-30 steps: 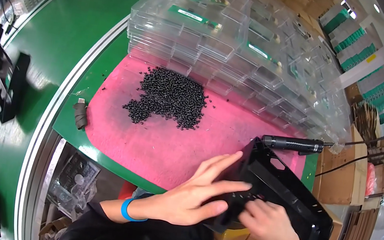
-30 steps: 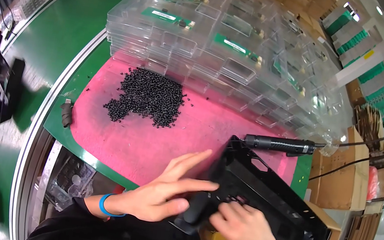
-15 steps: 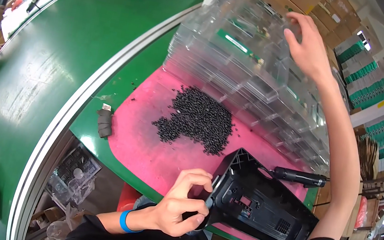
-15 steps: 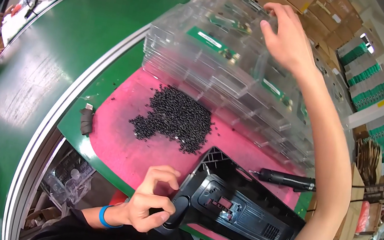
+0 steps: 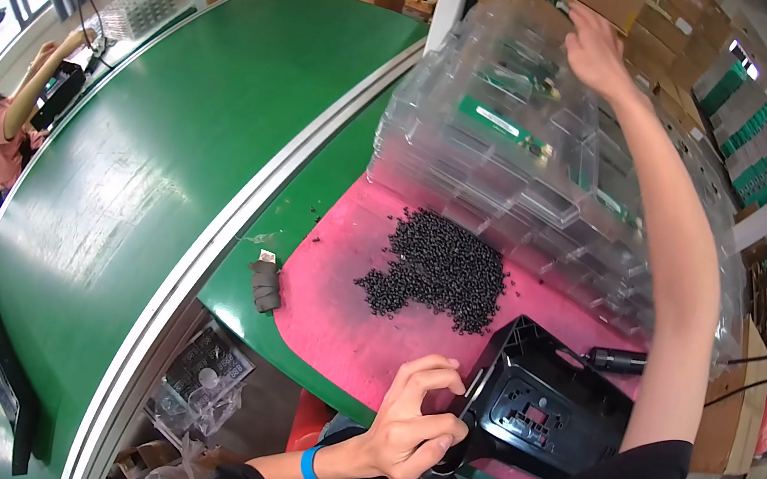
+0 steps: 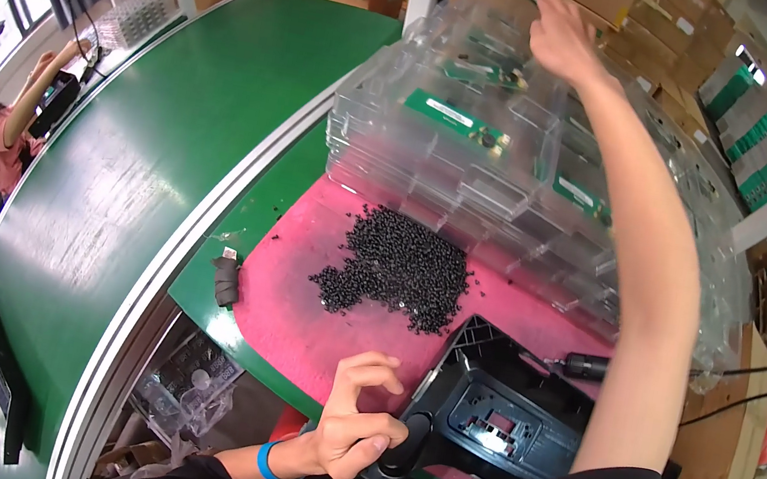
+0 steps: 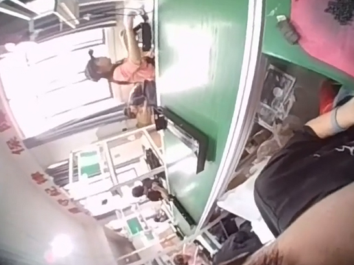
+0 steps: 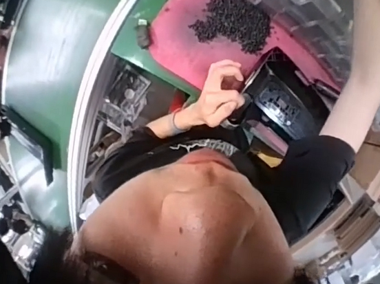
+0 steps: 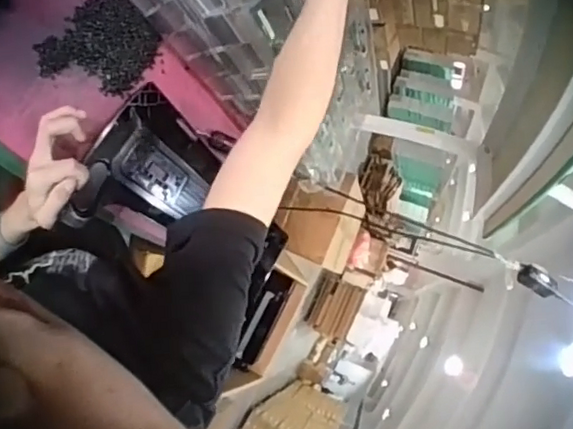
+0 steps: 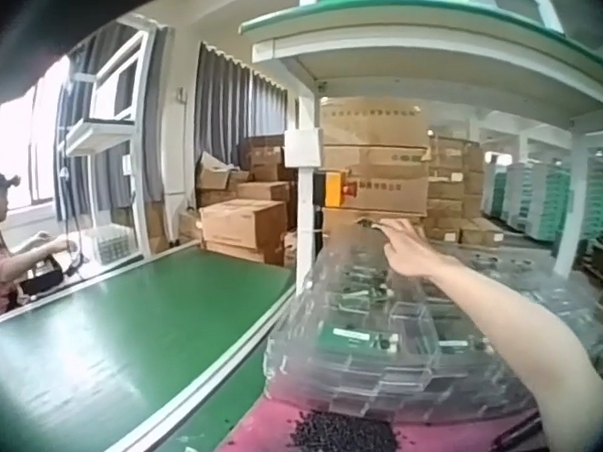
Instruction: The person takes a circuit board from a tray, places it into a plastic housing, and secures it with screws using a power screwdriver. After placing the assembly into a box and repeating the process, the person uses a utility knife to open a new cardboard box.
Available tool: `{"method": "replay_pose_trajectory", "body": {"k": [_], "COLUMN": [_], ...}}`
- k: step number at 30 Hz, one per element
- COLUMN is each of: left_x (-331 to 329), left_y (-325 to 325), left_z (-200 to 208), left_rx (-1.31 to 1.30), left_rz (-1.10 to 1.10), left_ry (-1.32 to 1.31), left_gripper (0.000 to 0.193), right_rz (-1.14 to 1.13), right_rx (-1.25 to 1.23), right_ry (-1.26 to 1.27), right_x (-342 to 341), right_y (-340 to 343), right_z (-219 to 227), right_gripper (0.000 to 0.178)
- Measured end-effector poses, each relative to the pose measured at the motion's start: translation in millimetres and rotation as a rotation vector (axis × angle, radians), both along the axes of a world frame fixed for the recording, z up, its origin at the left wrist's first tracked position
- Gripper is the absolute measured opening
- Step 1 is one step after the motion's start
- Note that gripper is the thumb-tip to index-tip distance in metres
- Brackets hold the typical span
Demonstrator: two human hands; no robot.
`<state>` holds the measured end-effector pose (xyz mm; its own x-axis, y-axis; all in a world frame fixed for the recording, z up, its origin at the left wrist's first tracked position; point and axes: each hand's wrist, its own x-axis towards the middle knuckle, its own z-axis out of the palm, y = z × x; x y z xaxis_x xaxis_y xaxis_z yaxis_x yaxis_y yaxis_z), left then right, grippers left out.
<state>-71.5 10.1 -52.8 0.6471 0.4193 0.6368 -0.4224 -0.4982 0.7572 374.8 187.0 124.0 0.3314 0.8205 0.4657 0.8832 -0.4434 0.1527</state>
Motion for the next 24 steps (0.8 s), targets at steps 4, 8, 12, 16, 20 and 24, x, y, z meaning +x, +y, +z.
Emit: {"method": "replay_pose_trajectory", "body": {"k": [4, 8, 12, 16, 20, 24], "left_x": [-0.2, 3.0, 28.8, 62.7, 80.3, 92.7], "left_y": [-7.3, 4.9, 21.4, 6.2, 3.8, 3.1], "left_z": [1.0, 7.3, 50.6, 88.9, 97.6, 88.0], "left_rx": [0.051, 0.060, 0.022, -0.342, -0.358, 0.000], "left_rz": [0.016, -0.024, 0.003, -0.214, -0.364, -0.315], "left_ry": [-0.054, -0.060, 0.015, 0.044, 0.274, 0.382], "left_gripper": [0.020, 0.013, 0.032, 0.038, 0.034, 0.029], "right_rz": [0.484, 0.660, 0.665, 0.682, 0.573, 0.242], "right_rx": [0.345, 0.514, 0.573, 0.660, 0.878, 0.646], "right_ry": [0.490, 0.978, 1.201, 1.229, 1.295, 0.818], "right_x": [-33.4, -139.9, -218.3, -261.9, -259.3, -245.5], "right_y": [-91.8, -211.4, -311.7, -360.4, -387.7, -406.3], "right_z": [19.2, 2.0, -34.5, -57.6, -71.9, -89.3], "right_gripper": [0.042, 0.044, 0.049, 0.043, 0.032, 0.014]}}
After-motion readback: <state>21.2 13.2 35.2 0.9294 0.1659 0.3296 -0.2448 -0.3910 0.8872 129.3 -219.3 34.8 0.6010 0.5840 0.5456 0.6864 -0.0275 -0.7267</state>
